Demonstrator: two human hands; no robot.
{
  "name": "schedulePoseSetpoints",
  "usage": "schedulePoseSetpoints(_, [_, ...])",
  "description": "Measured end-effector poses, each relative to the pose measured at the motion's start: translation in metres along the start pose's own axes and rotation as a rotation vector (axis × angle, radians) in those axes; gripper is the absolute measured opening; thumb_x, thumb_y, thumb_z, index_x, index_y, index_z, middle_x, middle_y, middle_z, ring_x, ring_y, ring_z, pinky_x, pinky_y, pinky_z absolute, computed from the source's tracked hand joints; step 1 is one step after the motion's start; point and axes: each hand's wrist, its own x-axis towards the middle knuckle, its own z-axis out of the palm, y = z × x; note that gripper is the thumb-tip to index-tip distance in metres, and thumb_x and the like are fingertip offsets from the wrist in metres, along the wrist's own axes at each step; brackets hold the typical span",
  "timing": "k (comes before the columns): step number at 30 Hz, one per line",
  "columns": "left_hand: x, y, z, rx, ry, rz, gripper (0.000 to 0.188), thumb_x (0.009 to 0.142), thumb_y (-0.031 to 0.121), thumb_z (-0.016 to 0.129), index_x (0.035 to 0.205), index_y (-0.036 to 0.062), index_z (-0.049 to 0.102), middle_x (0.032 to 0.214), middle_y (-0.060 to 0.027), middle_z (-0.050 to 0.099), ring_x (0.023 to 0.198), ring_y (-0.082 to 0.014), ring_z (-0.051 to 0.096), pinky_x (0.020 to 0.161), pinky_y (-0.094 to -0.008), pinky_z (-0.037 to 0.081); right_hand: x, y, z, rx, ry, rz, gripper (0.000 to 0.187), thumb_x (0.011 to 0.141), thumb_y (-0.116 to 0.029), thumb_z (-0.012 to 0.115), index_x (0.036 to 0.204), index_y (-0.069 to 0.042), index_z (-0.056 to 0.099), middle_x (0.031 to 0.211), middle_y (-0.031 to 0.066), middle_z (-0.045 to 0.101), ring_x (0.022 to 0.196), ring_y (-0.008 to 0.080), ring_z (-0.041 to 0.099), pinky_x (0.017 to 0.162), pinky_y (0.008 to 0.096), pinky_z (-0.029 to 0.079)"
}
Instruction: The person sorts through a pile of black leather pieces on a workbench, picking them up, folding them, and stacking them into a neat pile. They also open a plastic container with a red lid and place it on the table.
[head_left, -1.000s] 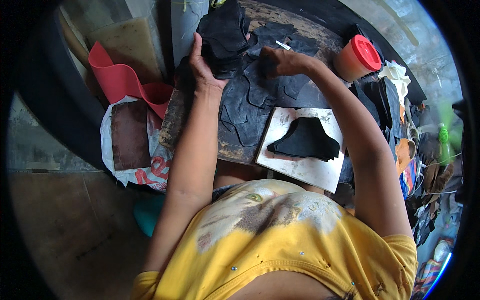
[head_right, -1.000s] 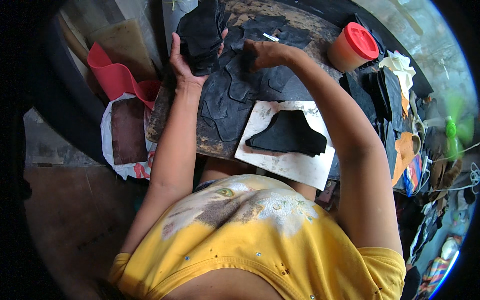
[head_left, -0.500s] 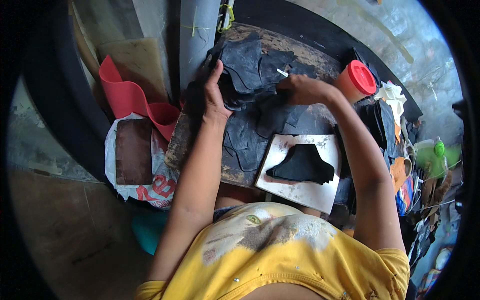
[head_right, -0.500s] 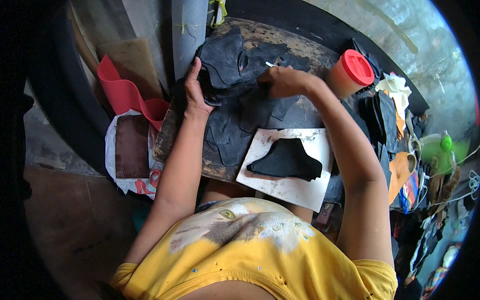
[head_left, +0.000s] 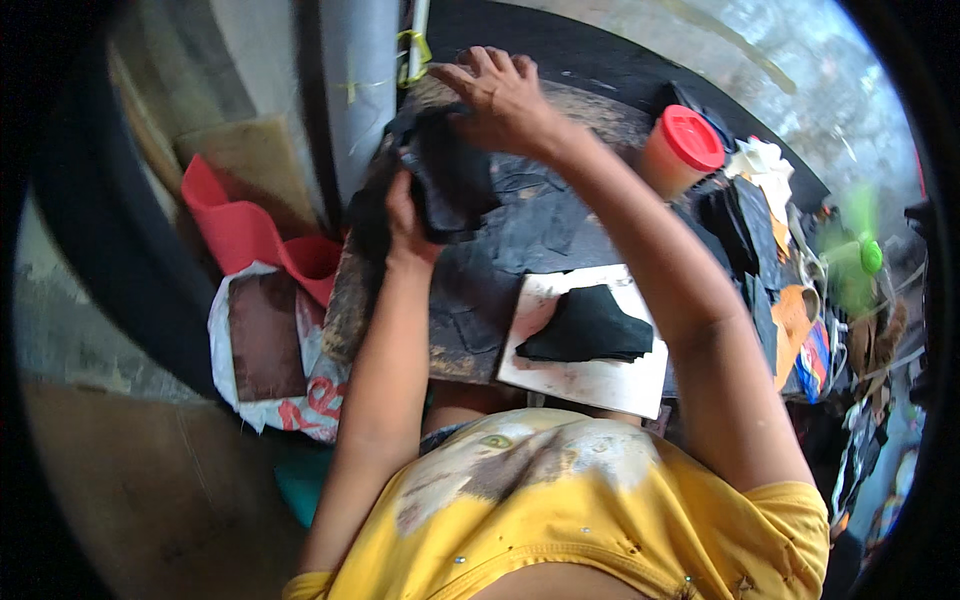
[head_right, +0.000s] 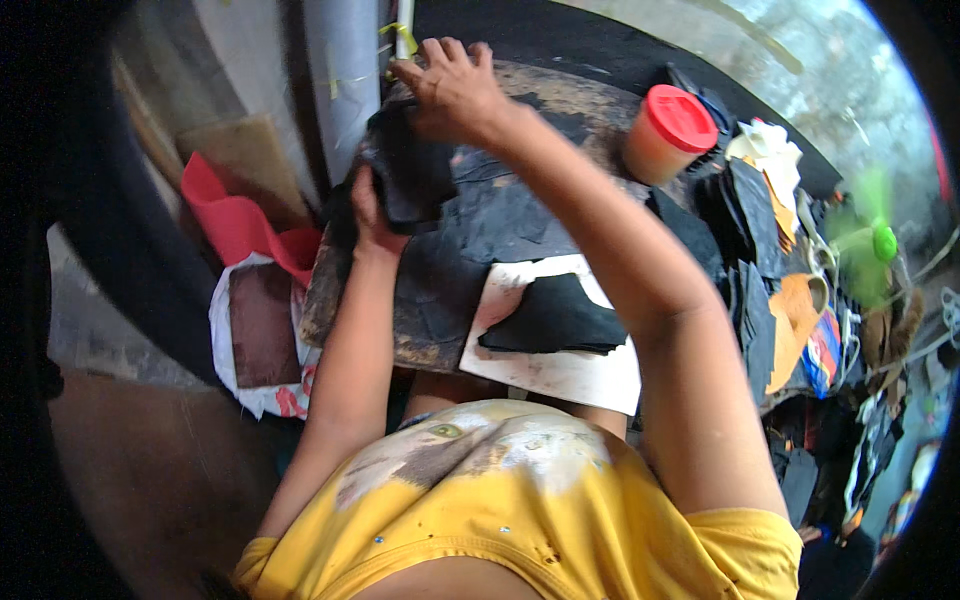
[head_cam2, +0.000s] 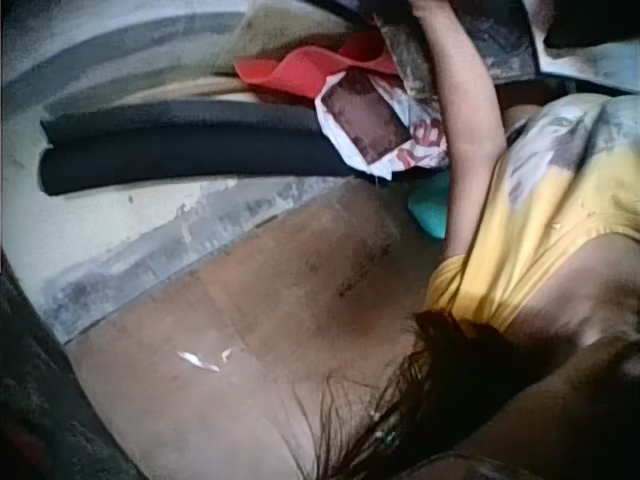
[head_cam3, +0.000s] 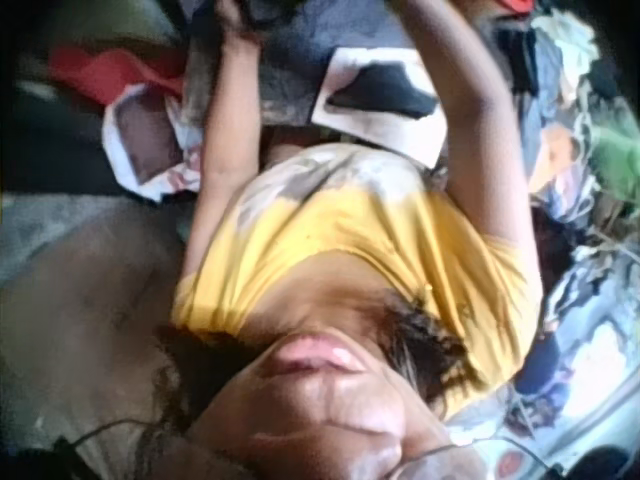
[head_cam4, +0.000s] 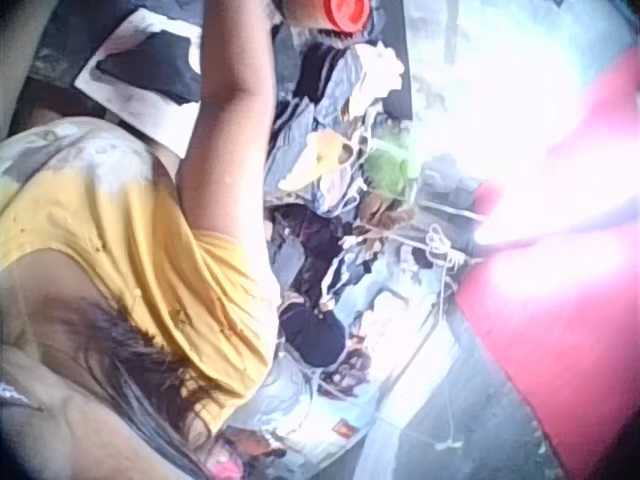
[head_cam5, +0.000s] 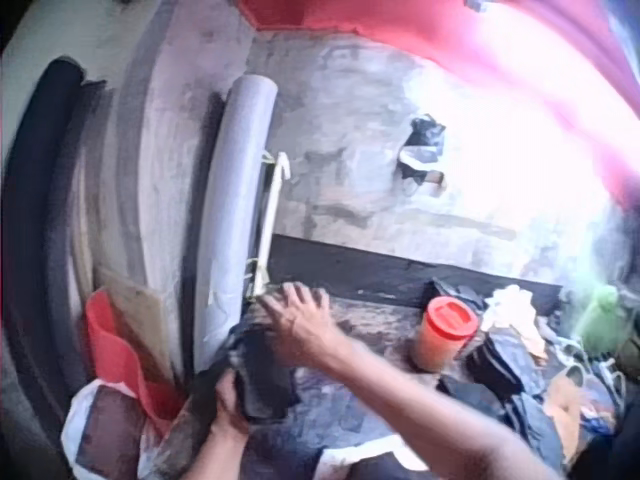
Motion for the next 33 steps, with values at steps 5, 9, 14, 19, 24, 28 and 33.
schedulePoseSetpoints(5, [-0.002,-0.002,0.007,-0.064,0.025,-0.019,0.062,0.095,0.054,0.036,0.135,0.0071,0.042,0.133,-0.0127,0.05,0.119,-0.0285,0.051,0.103,-0.0446,0.039,-0.043,-0.016,0.006,1.095,-0.037,0.805,0.103,0.082,-0.051,0.065,0.148,-0.004,0.002,0.138,0.0333,0.03,0.125,0.0444,0.039,0.105,0.0483,0.032])
schedulePoseSetpoints(9, [-0.012,-0.008,0.017,0.025,0.035,-0.09,0.063,0.095,0.057,0.035,0.137,0.0093,0.04,0.13,-0.0114,0.051,0.117,-0.0268,0.052,0.102,-0.0428,0.04,-0.056,-0.039,0.004,1.667,-0.075,0.905,0.111,0.078,-0.038,0.074,0.148,-0.005,-0.006,0.134,0.0275,0.041,0.121,0.0321,0.047,0.101,0.0421,0.038])
schedulePoseSetpoints(14, [-0.017,-0.014,0.024,0.228,-0.005,-0.029,0.07,0.092,0.058,0.043,0.136,0.0035,0.039,0.135,-0.006,0.046,0.124,-0.0205,0.043,0.105,-0.0333,0.032,-0.056,-0.011,0.005,1.893,-0.166,0.925,0.105,0.077,-0.02,0.078,0.149,-0.007,0.002,0.125,0.025,0.052,0.097,0.0292,0.062,0.079,0.0404,0.053])
schedulePoseSetpoints(19, [-0.011,-0.019,0.025,0.395,0.005,-0.071,0.088,0.085,0.075,0.031,0.146,0.0131,0.027,0.147,-0.0138,0.032,0.137,-0.0206,0.024,0.11,-0.0452,0.009,-0.036,0.075,0.017,1.769,-0.001,0.921,0.092,0.08,-0.015,0.073,0.145,-0.006,0.009,0.116,0.0243,0.056,0.092,0.0293,0.064,0.074,0.0441,0.055])
schedulePoseSetpoints(24, [-0.005,-0.01,0.025,0.303,-0.001,-0.04,0.083,0.087,0.071,0.029,0.145,0.012,0.03,0.143,-0.021,0.037,0.132,-0.0247,0.033,0.107,-0.042,0.022,-0.025,0.21,0.069,1.53,0.218,1.225,0.084,0.082,-0.008,0.064,0.143,-0.009,0.006,0.117,0.0239,0.054,0.092,0.0292,0.063,0.078,0.0446,0.053])
schedulePoseSetpoints(28, [-0.002,-0.01,0.023,0.271,0.047,0.026,0.079,0.09,0.067,0.028,0.141,0.0074,0.036,0.136,-0.0192,0.046,0.126,-0.0238,0.04,0.1,-0.0358,0.031,-0.03,0.285,0.118,1.138,0.409,1.558,0.087,0.075,-0.018,0.067,0.142,-0.008,0.012,0.127,0.0262,0.047,0.113,0.0351,0.052,0.098,0.0486,0.037])
schedulePoseSetpoints(33, [-0.001,-0.013,0.015,0.685,0.139,0.237,0.07,0.095,0.057,0.027,0.134,0.0019,0.044,0.131,-0.0192,0.051,0.122,-0.024,0.045,0.1,-0.0347,0.033,-0.029,0.319,0.177,0.826,0.407,1.895,0.096,0.075,-0.036,0.064,0.149,-0.025,0.004,0.143,0.0241,0.036,0.132,0.0375,0.036,0.108,0.0517,0.025])
